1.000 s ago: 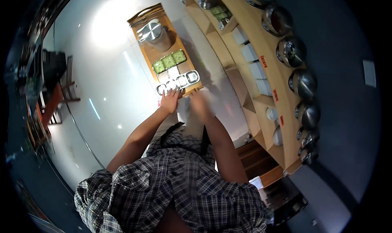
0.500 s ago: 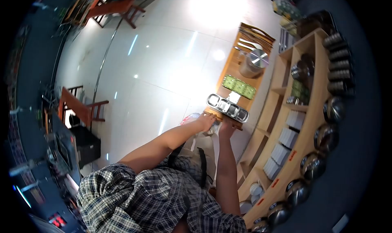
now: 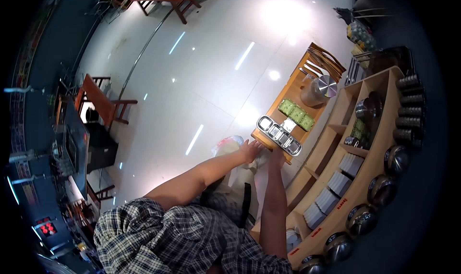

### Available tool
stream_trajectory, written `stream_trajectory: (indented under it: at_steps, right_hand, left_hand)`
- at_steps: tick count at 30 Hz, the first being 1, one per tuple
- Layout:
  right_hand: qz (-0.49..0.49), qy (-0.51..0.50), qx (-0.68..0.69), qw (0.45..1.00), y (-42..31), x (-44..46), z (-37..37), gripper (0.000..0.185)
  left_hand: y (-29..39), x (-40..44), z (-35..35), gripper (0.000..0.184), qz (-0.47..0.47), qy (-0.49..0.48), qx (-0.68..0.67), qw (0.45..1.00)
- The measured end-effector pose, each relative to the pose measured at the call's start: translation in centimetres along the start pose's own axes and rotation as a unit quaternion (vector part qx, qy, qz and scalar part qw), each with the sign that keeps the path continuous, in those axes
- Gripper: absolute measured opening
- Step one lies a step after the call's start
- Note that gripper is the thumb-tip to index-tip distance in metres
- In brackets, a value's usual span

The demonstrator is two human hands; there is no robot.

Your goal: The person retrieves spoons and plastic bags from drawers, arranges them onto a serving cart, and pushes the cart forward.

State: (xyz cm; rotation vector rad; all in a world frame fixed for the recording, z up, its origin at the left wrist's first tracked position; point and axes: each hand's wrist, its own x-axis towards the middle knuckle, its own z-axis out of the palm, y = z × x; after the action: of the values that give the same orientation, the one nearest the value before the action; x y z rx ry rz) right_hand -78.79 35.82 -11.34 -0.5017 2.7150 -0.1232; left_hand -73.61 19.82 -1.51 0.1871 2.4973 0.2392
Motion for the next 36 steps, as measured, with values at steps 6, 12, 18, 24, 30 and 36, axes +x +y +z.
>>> stream_trajectory:
  at_steps: [6,12,18,24,30,36]
  right_hand:
    - [-0.057,0.015,0.13,0.99,-2.5,-1.4,-4.3,0.015]
    - [0.012,-0.058,0.099,0.993,-4.3,-1.3,-2.9,0.018]
    - [-0.013,-0.004,0.097,0.995,-5.5,-2.0,1.8,0.014]
    - [0.076,-0.078,0.115,0.987,-9.2,-3.5,-2.3,0.02]
    - [0.13,-0.133,0.116,0.976,-13.1,-5.4,-1.3,0.024]
    - [0.135,-0.121,0.128,0.975,-17.8,-9.1,1.1,0.025]
  left_hand:
    - [0.3,-0.8,1.3,0.048,-0.03,0.089,-0.045,0.995]
    - [-0.1,-3.0,-1.1,0.044,-0.036,0.05,-0.07,0.996]
    - [-2.7,-6.4,0.4,0.053,-0.008,0.115,-0.056,0.992]
    - [-8.3,-8.6,2.7,0.054,0.039,0.025,-0.002,0.999]
    - [-11.6,-12.8,2.1,0.06,0.056,-0.001,0.012,0.998]
    - [-12.0,-15.9,4.2,0.058,0.087,0.051,-0.003,0.995]
